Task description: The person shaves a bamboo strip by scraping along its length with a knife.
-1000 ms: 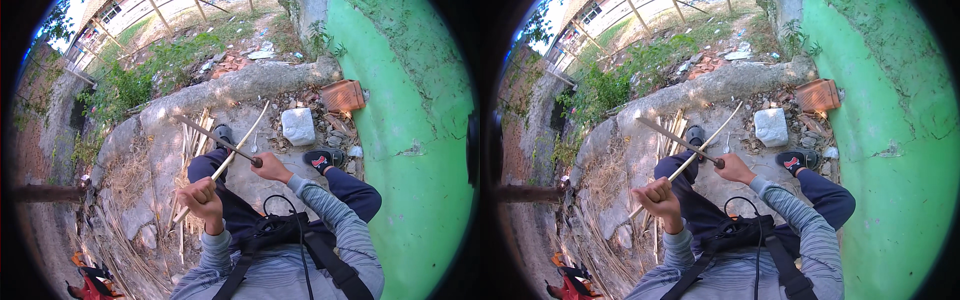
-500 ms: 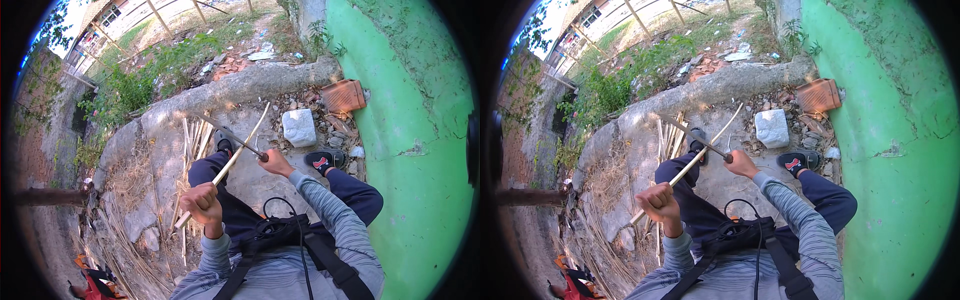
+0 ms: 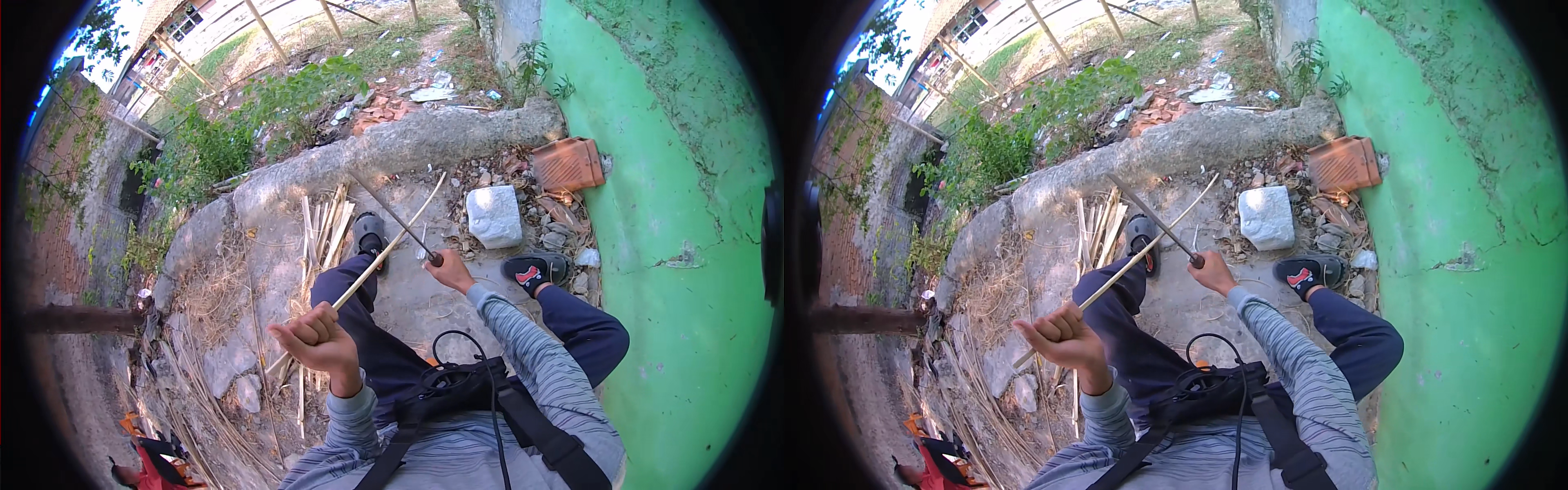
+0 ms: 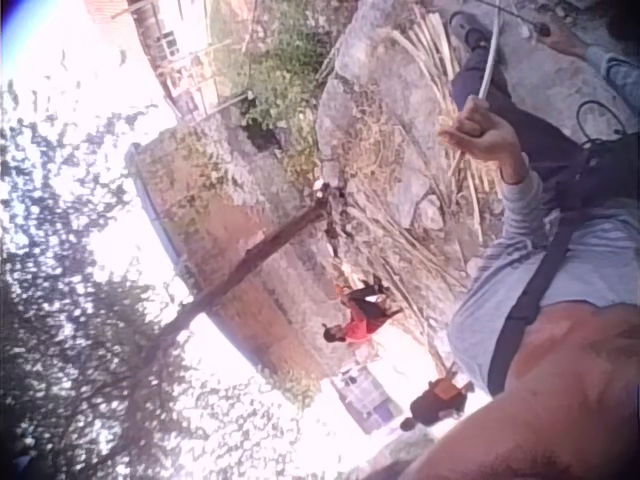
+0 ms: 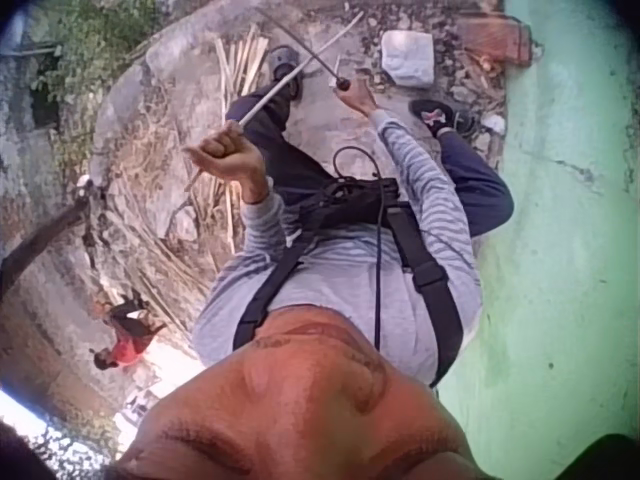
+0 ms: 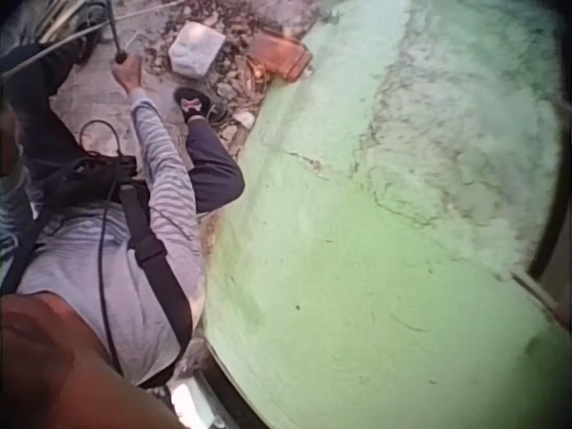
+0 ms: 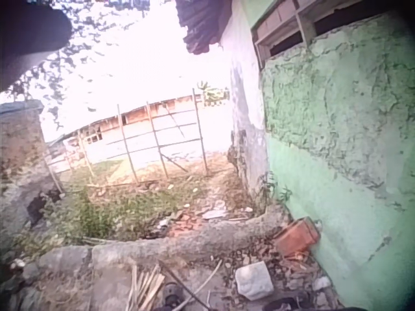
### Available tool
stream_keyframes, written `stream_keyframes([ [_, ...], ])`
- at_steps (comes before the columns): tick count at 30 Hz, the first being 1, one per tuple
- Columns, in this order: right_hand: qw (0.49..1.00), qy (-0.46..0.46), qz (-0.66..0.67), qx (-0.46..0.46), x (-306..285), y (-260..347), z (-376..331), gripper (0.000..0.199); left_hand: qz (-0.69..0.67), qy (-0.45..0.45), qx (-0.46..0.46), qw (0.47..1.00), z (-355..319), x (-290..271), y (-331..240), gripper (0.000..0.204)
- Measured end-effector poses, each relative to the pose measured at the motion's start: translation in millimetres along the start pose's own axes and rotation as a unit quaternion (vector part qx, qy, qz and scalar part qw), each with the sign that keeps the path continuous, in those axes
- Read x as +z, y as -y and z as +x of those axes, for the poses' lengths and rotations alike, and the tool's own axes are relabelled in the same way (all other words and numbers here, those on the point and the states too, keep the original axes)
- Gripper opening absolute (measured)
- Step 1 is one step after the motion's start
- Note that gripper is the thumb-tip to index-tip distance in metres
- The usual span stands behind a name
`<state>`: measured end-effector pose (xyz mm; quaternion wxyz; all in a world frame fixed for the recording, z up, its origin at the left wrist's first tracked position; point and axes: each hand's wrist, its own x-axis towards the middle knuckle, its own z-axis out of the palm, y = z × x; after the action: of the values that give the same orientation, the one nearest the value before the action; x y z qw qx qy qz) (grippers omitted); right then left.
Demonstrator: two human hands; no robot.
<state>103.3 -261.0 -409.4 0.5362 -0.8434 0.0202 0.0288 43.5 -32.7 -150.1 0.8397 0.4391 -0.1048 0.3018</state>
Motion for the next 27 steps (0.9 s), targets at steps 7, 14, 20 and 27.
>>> stream_keyframes([
  [7, 0.998, 0.036, -0.002, -0.048, 20.3, 52.1, -5.7, 0.023, 0.020, -0.094, 0.002, 0.995, 17.5, -16.6, -8.5, 0.062],
  [14, 0.999, -0.040, -0.031, 0.008, 11.1, -34.7, 28.1, 0.024, 0.010, -0.124, -0.003, 0.992, 37.0, -9.8, -2.1, 0.061],
  [20, 0.998, -0.013, -0.060, -0.032, 20.5, 7.8, 28.7, 0.025, 0.007, -0.136, 0.008, 0.991, 39.7, -19.0, -9.6, 0.061],
  [27, 0.996, -0.004, -0.086, -0.012, 2.3, -59.3, 49.1, 0.028, 0.022, -0.146, 0.009, 0.989, 50.4, -16.6, -3.7, 0.060],
])
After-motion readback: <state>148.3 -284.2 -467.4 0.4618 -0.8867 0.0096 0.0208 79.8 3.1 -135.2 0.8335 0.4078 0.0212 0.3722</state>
